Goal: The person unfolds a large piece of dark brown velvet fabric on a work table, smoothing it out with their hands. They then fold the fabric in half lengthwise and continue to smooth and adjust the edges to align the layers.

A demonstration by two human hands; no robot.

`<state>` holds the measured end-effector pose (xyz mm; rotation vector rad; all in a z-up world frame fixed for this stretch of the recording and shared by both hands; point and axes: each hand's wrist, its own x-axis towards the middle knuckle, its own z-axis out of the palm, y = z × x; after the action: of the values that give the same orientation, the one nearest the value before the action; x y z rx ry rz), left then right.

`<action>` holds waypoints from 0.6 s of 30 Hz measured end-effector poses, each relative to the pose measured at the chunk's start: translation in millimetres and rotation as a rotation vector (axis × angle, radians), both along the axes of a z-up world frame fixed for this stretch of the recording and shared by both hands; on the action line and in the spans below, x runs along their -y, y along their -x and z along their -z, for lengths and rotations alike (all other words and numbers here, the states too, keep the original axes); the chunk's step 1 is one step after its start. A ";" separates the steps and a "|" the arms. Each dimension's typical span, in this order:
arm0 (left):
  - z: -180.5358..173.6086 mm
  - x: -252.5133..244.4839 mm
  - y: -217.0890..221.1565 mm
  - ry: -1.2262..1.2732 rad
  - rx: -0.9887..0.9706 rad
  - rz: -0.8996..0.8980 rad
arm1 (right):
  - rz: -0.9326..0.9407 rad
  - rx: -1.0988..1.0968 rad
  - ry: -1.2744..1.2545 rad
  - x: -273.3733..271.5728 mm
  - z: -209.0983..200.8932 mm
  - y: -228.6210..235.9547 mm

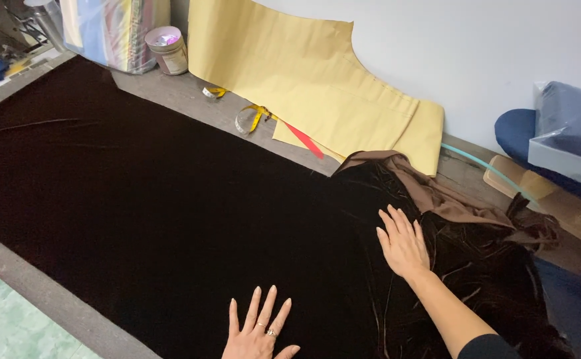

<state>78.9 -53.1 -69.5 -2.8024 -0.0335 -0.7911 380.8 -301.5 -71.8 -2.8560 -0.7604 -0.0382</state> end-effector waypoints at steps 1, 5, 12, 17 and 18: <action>0.7 -0.5 -0.2 0.000 0.000 0.000 | 0.000 0.000 0.000 -1.0 -2.4 0.6; -1.0 -0.9 0.4 -0.005 -0.005 0.006 | 0.007 -0.016 0.019 -2.9 -8.3 3.8; -2.1 -0.9 0.7 0.002 -0.007 0.011 | 0.024 -0.028 0.037 -4.8 -12.5 5.7; -7.3 0.2 -0.3 0.018 -0.002 0.010 | -0.004 0.023 0.010 -1.8 -7.1 4.2; -8.1 -0.1 -0.2 0.021 -0.005 0.017 | -0.009 0.032 0.003 -1.6 -6.1 3.6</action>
<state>79.2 -53.0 -61.4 -2.8277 -0.0170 -0.7926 377.2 -300.0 -65.7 -2.8613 -0.7795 -0.0823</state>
